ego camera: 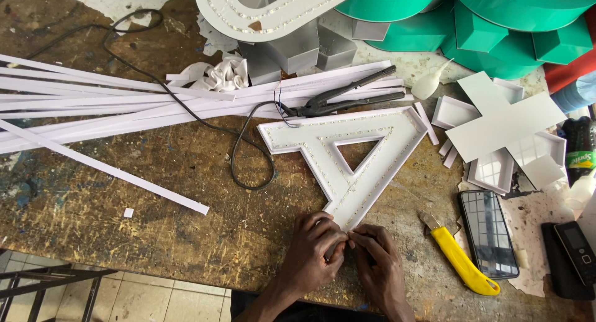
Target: The person assembles a large, white, illuminated letter 'A' on a workbench. They use a yellow utility knife to trim a strip of material and apply glue from a white bottle to secure the edges. Finally, they place a translucent acrylic cover over the letter to complete the assembly.
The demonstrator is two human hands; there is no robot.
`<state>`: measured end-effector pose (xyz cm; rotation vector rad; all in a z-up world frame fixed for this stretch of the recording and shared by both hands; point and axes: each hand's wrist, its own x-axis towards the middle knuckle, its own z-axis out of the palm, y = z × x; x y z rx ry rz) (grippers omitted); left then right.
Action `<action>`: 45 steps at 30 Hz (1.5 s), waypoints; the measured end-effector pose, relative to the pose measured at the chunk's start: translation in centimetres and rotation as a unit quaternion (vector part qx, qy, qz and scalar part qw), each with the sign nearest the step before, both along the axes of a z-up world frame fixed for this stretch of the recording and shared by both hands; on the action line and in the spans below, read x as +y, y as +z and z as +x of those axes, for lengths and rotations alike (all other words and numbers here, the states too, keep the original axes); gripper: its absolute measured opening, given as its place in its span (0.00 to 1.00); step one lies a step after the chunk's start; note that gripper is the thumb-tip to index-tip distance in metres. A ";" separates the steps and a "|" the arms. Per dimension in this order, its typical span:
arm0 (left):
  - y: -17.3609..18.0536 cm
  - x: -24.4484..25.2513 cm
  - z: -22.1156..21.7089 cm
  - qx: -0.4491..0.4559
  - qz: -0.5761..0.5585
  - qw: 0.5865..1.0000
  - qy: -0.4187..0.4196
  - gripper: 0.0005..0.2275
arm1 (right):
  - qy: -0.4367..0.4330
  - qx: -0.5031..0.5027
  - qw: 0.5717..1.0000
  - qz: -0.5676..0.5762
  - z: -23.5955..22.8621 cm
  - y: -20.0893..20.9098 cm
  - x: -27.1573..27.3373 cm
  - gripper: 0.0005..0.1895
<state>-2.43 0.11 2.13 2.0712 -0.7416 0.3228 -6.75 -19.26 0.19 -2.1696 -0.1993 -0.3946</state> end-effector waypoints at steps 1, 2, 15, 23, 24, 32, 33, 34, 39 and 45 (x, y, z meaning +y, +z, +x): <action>-0.3 0.0 0.0 0.004 -0.004 1.000 0.003 0.05 | 0.001 -0.006 1.000 0.002 0.1 -0.1 0.0 0.09; -0.5 0.0 0.1 0.008 -0.009 1.000 0.006 0.06 | 0.002 -0.012 1.000 0.003 0.2 -0.2 0.0 0.09; 0.0 0.1 0.1 -0.020 -0.008 1.000 0.001 0.02 | 0.050 0.030 0.998 0.038 0.8 1.4 -1.2 0.09; -3.0 0.3 0.7 0.019 0.048 0.999 -0.003 0.07 | -0.006 0.067 0.997 -0.030 1.1 -0.5 -1.5 0.08; -2.8 0.3 0.5 0.022 0.047 0.999 -0.002 0.07 | -0.004 0.069 0.997 -0.030 0.5 0.3 -1.0 0.08; -1.5 0.6 0.5 0.024 0.024 0.999 -0.012 0.06 | 0.017 0.070 0.997 0.012 0.0 1.5 0.4 0.08; -1.6 0.6 0.4 0.027 0.024 0.999 -0.012 0.06 | 0.017 0.073 0.997 0.012 -0.2 1.4 0.4 0.08; -1.7 0.7 0.2 0.033 0.017 0.999 -0.016 0.06 | 0.020 0.078 0.997 0.018 -0.4 1.5 0.5 0.08; -1.6 0.3 0.4 0.015 0.018 1.000 -0.013 0.04 | 0.015 0.088 0.995 0.036 -0.1 1.6 0.5 0.08; -1.2 0.3 0.1 -0.006 0.007 1.000 -0.010 0.04 | 0.036 0.106 0.993 0.048 0.7 2.1 -0.6 0.11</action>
